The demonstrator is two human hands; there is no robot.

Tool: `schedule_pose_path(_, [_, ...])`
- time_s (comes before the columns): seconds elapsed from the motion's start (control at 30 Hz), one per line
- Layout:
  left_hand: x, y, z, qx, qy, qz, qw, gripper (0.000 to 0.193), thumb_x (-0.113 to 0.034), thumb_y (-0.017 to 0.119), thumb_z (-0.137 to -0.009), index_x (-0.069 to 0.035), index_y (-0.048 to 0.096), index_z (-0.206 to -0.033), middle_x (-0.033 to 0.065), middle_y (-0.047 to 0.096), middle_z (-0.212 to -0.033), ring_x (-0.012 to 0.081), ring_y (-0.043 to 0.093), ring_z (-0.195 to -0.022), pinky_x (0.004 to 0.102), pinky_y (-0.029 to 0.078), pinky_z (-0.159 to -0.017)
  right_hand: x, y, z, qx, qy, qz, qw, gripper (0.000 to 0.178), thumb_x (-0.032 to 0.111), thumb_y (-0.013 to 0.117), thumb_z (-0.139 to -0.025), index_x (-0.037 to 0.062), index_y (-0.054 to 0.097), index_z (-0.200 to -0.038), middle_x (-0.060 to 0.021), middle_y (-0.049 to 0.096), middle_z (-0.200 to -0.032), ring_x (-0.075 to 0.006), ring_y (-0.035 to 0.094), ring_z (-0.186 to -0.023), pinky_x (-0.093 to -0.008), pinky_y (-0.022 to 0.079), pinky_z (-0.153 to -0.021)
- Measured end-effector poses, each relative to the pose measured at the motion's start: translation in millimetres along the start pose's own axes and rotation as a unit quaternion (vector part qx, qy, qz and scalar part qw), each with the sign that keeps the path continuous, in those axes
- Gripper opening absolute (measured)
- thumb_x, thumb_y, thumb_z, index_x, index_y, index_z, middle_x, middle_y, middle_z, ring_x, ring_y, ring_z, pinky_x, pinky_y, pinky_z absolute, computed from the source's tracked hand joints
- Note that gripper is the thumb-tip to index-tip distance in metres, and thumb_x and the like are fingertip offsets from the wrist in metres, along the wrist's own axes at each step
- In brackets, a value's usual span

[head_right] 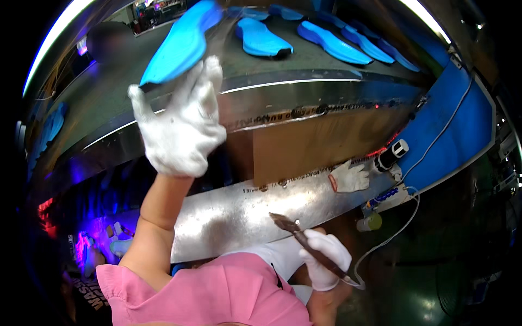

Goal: The person applies adhesive to shoe soles using a handheld brush applicator and places them onto a conveyor belt.

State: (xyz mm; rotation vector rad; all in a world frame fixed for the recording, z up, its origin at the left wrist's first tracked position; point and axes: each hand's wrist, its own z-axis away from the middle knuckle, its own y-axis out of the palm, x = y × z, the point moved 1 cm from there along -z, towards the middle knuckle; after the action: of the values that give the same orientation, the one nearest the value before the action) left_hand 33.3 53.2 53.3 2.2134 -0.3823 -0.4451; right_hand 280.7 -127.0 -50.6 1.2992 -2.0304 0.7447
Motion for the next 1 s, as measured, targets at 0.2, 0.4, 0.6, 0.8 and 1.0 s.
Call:
schedule_pose_path(0.2, [66, -12, -30, -0.015, -0.073, -0.696, 0.714, 0.032, -0.02, 0.059, -0.092, 0.006, 0.06, -0.11, 0.0154, 0.06, -0.117, 0.0289, 0.062, -0.103, 0.0389, 0.053, -0.085, -10, -4, 13, -0.029, 0.077, -0.009, 0.997, 0.036, 0.021, 0.081, -0.076, -0.0034, 0.062, -0.095, -0.0188, 0.068, -0.093, -0.0248, 0.066, -0.083, -0.0314, 0.052, -0.074])
schedule_pose_path(0.4, [78, -14, -120, 0.145, -0.058, -0.979, 0.127, 0.069, -0.053, 0.037, -0.095, 0.009, 0.054, -0.119, 0.0288, 0.042, -0.135, 0.0421, 0.033, -0.132, 0.0517, 0.022, -0.112, -9, 4, 18, -0.022, 0.068, -0.022, 0.997, 0.031, 0.012, 0.079, -0.076, -0.0051, 0.061, -0.095, -0.0186, 0.067, -0.092, -0.022, 0.064, -0.08, -0.0298, 0.052, -0.073])
schedule_pose_path(0.6, [30, 8, -103, 0.085, -0.009, -0.996, 0.023, 0.065, -0.054, 0.043, -0.093, 0.005, 0.056, -0.117, 0.0233, 0.051, -0.124, 0.0379, 0.042, -0.122, 0.0515, 0.025, -0.109, -13, -4, 21, -0.027, 0.065, -0.02, 0.997, 0.027, 0.004, 0.077, -0.074, -0.0047, 0.061, -0.095, -0.0186, 0.068, -0.093, -0.0226, 0.066, -0.081, -0.03, 0.053, -0.073])
schedule_pose_path(0.8, [-20, 21, -66, 0.129, 0.031, -0.986, 0.1, 0.039, -0.029, 0.062, -0.088, 0.002, 0.059, -0.112, 0.0193, 0.055, -0.119, 0.0383, 0.046, -0.115, 0.0492, 0.035, -0.102, -29, 2, 25, -0.12, 0.177, -0.098, 0.972, 0.026, -0.002, 0.067, -0.08, -0.005, 0.058, -0.104, -0.0121, 0.065, -0.1, -0.0172, 0.063, -0.09, -0.0287, 0.05, -0.083])
schedule_pose_path(1.0, [51, 14, -108, 0.225, 0.005, -0.956, 0.189, 0.046, -0.036, 0.061, -0.086, 0.002, 0.059, -0.111, 0.0217, 0.053, -0.121, 0.0385, 0.044, -0.117, 0.0477, 0.036, -0.101, -72, 6, 41, -0.179, 0.262, -0.112, 0.942, 0.023, 0.001, 0.066, -0.081, -0.0037, 0.06, -0.102, -0.0058, 0.063, -0.091, -0.0106, 0.059, -0.079, -0.023, 0.048, -0.071])
